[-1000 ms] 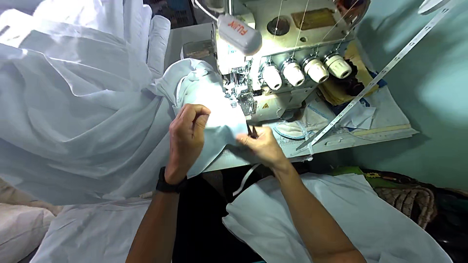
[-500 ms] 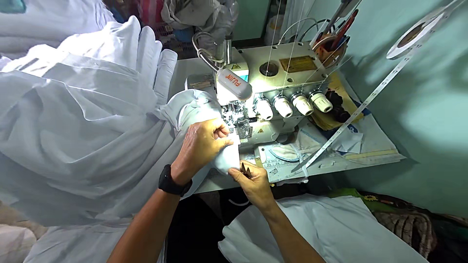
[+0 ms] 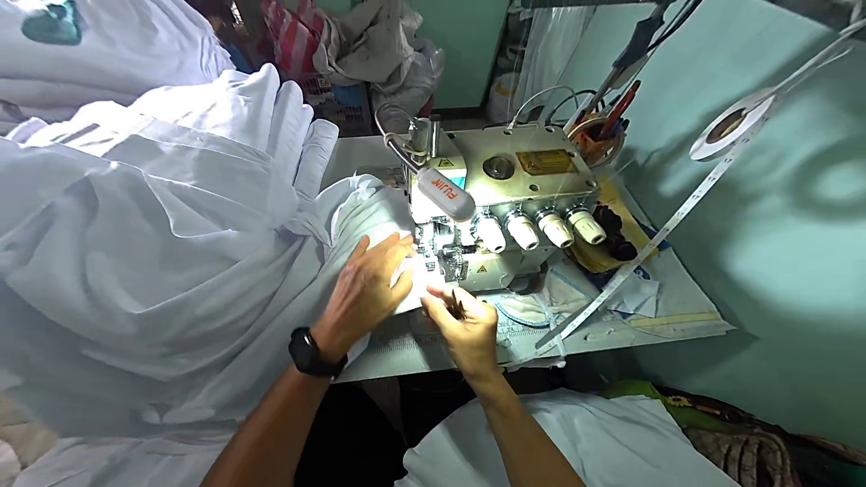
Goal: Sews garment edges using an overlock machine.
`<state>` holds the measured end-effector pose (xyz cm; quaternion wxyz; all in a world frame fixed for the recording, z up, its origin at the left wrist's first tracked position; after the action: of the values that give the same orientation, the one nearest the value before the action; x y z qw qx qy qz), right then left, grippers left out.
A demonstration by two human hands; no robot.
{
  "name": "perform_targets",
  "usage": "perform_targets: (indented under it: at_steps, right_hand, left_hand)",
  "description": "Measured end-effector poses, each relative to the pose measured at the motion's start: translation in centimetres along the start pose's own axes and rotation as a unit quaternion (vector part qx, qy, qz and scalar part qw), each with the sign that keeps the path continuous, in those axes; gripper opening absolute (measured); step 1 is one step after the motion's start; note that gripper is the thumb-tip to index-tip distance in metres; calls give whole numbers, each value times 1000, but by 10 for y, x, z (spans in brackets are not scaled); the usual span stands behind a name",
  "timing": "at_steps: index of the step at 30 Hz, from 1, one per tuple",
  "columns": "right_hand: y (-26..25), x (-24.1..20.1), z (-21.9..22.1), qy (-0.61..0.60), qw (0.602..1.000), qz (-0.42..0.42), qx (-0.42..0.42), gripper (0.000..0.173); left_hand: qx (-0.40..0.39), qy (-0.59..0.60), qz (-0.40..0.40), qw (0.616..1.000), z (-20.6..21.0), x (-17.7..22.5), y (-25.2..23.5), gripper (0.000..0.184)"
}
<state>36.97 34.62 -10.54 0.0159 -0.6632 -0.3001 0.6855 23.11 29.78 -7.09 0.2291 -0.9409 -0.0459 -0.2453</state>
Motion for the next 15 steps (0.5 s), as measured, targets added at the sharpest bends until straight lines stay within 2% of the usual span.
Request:
perform_targets:
  at_steps: [4,8,12,15]
  right_hand:
    - [-9,-4,0,137,990,-44,6,16]
    - [29,9,5,66,996,-59,-32,17]
    - [74,39,6,174,981,-62,-66,22]
    - [59,42,-2,80,990,61,-100,36]
  left_hand:
    - [9,25,17,1000,-7,-18,-26,26]
    - [31,40,-19,999,-10,-43,-53,26]
    - [70,61,-155,984,-15,-70,-63,32]
    - [91,100,-298,945,-17,-85,-38,41]
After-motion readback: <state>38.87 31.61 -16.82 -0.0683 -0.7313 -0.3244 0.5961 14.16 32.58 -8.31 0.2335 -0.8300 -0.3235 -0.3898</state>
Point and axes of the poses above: each hand's wrist, its own y-axis away from the middle knuckle, its own z-axis out of the palm, x = y × z, the point moved 9 cm from there along -y, towards the middle knuckle, and after that the axes turned 2 degrees about x, right-handed, at the moved point
